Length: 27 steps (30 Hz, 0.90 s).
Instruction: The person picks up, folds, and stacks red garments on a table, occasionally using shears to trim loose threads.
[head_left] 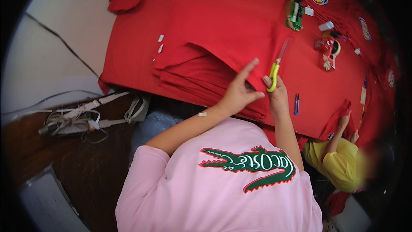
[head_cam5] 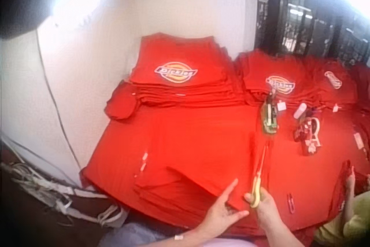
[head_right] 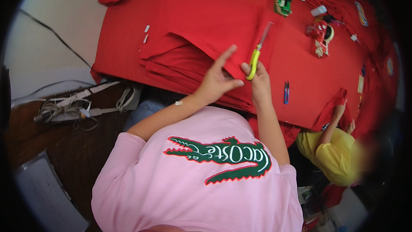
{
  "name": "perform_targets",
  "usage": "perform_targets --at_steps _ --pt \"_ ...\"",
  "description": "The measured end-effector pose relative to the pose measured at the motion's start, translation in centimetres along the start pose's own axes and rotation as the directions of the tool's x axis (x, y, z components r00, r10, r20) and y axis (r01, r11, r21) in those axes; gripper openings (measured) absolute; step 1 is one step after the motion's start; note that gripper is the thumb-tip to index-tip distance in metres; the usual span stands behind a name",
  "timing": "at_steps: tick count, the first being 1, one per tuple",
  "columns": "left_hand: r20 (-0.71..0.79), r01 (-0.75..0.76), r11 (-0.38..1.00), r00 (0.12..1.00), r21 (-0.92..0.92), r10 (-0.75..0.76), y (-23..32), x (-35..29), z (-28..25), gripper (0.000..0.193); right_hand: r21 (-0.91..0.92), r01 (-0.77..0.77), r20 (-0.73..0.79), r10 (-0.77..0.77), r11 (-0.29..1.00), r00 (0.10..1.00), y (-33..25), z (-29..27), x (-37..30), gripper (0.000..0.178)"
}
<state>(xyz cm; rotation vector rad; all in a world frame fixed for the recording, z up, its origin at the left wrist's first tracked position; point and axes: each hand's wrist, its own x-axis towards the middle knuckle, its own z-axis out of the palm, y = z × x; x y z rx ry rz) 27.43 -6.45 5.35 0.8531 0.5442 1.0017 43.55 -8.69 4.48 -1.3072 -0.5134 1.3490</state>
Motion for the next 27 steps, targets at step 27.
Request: perform_targets --at_steps 27 --pt "-0.520 -0.313 0.869 0.705 0.384 0.483 9.7 -5.8 -15.5 0.082 -0.375 -0.043 -0.194 -0.033 0.926 0.980 3.8 -13.8 -1.8 0.025"
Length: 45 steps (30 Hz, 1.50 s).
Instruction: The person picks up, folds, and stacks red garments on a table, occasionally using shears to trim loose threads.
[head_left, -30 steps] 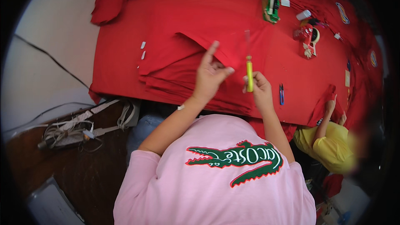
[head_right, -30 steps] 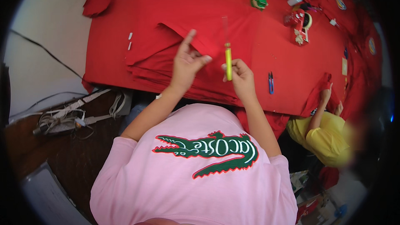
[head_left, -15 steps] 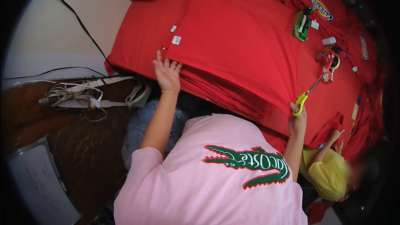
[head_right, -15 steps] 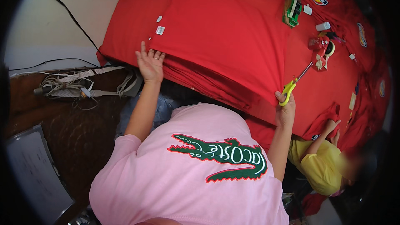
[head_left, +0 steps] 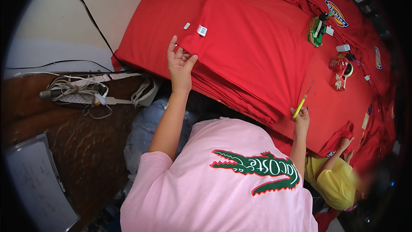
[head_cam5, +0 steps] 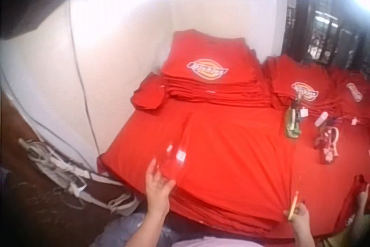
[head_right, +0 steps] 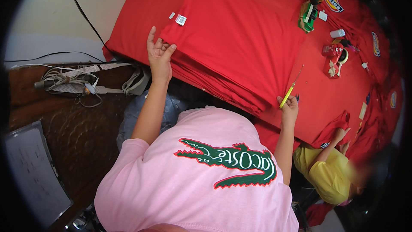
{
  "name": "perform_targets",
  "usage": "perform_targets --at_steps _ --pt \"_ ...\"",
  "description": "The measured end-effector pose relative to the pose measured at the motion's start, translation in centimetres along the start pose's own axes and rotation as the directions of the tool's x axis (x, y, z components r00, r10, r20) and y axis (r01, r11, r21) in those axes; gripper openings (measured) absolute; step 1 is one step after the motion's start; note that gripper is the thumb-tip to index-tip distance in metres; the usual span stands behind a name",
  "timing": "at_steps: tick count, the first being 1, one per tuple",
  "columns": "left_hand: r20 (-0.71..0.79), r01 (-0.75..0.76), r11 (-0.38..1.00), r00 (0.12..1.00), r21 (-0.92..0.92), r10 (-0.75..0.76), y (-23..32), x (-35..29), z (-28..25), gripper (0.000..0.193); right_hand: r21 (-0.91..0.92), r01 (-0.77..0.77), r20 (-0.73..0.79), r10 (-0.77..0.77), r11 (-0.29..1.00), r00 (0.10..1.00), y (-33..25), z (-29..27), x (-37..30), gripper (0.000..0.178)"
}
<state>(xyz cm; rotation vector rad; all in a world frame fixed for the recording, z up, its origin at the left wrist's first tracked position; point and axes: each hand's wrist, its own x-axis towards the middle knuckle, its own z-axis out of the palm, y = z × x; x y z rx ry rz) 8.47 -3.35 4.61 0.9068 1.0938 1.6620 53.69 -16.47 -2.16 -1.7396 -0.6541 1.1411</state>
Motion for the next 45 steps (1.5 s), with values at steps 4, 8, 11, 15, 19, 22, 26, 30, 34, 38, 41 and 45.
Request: perform_targets --at_steps 4,8,11,15,19,22,26,30,34,38,41,45 --pt "0.101 -0.035 0.999 0.994 0.031 0.032 1.6 0.2 1.3 0.087 0.015 0.008 0.013 -0.008 1.000 1.000 0.3 -0.1 0.1 0.025" --pt "0.155 -0.056 0.998 0.987 0.028 0.050 1.8 0.7 1.6 0.088 0.005 -0.006 0.006 0.006 1.000 1.000 -0.1 0.3 -0.3 0.024" --pt "0.241 0.004 1.000 0.971 0.001 -0.004 1.5 0.9 2.6 0.086 -0.253 0.171 -0.055 -0.191 0.952 0.980 2.5 -1.0 0.8 0.024" --pt "0.315 -0.055 0.983 0.949 0.177 -0.004 -0.3 1.2 3.5 0.073 -0.806 0.393 0.025 -0.637 0.443 0.770 -3.3 3.4 -1.4 0.030" --pt "0.299 -0.092 0.980 0.953 0.174 0.037 -2.9 1.8 4.8 0.064 -0.588 0.509 0.229 -0.474 0.628 0.850 -8.7 9.0 -1.9 0.033" --pt "0.297 -0.031 0.996 0.955 0.086 0.004 -3.4 2.2 5.9 0.062 -0.638 0.648 0.412 -0.526 0.416 0.744 -13.1 13.6 -3.0 0.037" --pt "0.307 0.042 0.999 0.951 -0.011 -0.036 -1.6 1.9 7.5 0.070 -0.564 0.717 0.494 -0.528 0.409 0.690 -15.0 17.3 -2.4 0.040" --pt "0.289 0.003 1.000 0.957 -0.027 0.005 -1.1 1.8 8.0 0.083 -0.517 0.753 0.533 -0.535 0.408 0.656 -15.2 18.6 -1.2 0.040" --pt "0.261 -0.035 0.999 0.965 0.000 0.034 -1.2 1.8 7.7 0.089 -0.509 0.750 0.576 -0.479 0.423 0.662 -14.8 18.9 -0.8 0.039" --pt "0.246 -0.057 0.998 0.968 0.015 0.052 -1.4 1.7 7.4 0.092 -0.511 0.754 0.566 -0.499 0.413 0.656 -14.5 19.1 -1.2 0.040" --pt "0.276 -0.049 0.997 0.961 0.056 0.032 -1.6 1.5 7.4 0.094 -0.492 0.761 0.560 -0.515 0.423 0.649 -14.4 19.5 -1.0 0.040" --pt "0.270 -0.049 0.997 0.962 0.064 0.029 -1.6 1.5 7.5 0.096 -0.491 0.744 0.558 -0.493 0.453 0.668 -14.8 19.7 -0.9 0.039"
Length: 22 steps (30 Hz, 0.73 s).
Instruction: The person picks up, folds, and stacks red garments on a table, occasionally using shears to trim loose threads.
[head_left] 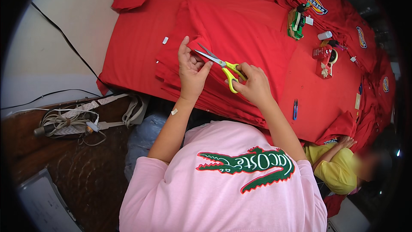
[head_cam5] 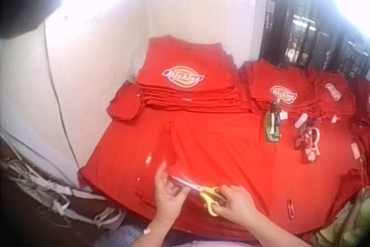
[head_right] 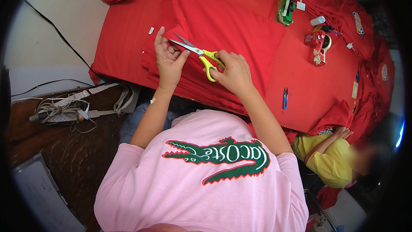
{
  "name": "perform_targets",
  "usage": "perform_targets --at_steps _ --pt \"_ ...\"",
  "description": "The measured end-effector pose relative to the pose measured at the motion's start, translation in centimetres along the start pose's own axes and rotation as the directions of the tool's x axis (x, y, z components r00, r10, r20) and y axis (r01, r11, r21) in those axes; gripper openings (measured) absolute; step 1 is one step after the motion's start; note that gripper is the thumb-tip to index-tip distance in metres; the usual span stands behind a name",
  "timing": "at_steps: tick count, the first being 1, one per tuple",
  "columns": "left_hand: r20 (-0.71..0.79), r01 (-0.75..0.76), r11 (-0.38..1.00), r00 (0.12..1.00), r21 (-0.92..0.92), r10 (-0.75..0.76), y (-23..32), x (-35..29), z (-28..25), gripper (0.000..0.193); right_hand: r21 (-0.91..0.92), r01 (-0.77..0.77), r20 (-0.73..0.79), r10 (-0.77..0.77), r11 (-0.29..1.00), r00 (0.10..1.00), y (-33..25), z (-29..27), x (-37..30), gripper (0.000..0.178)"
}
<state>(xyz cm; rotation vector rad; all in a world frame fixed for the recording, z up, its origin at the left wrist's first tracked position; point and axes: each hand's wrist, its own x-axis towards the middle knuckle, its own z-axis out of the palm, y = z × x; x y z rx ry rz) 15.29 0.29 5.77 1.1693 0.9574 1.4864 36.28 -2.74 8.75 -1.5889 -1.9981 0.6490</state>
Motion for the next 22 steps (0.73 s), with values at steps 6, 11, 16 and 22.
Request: perform_targets --at_steps 6,11,16,22 --pt "-0.012 -0.031 0.999 0.999 -0.029 0.031 -0.1 0.1 0.0 0.100 0.123 -0.058 0.005 0.057 0.991 0.998 1.6 1.0 -0.6 0.033" --pt "-0.006 -0.020 1.000 1.000 -0.014 0.020 -0.3 -0.3 -0.3 0.103 0.095 -0.057 0.024 0.055 0.994 0.998 1.2 1.1 -0.7 0.024" --pt "-0.009 -0.003 1.000 1.000 -0.015 0.003 0.0 -0.7 -0.4 0.102 0.010 0.033 0.000 -0.033 0.999 0.999 0.4 1.1 -0.2 0.019" --pt "-0.129 0.074 0.996 0.988 -0.043 -0.079 -1.3 -0.7 -2.3 0.092 0.633 -0.365 0.041 0.440 0.683 0.897 2.8 1.6 -2.1 0.027"
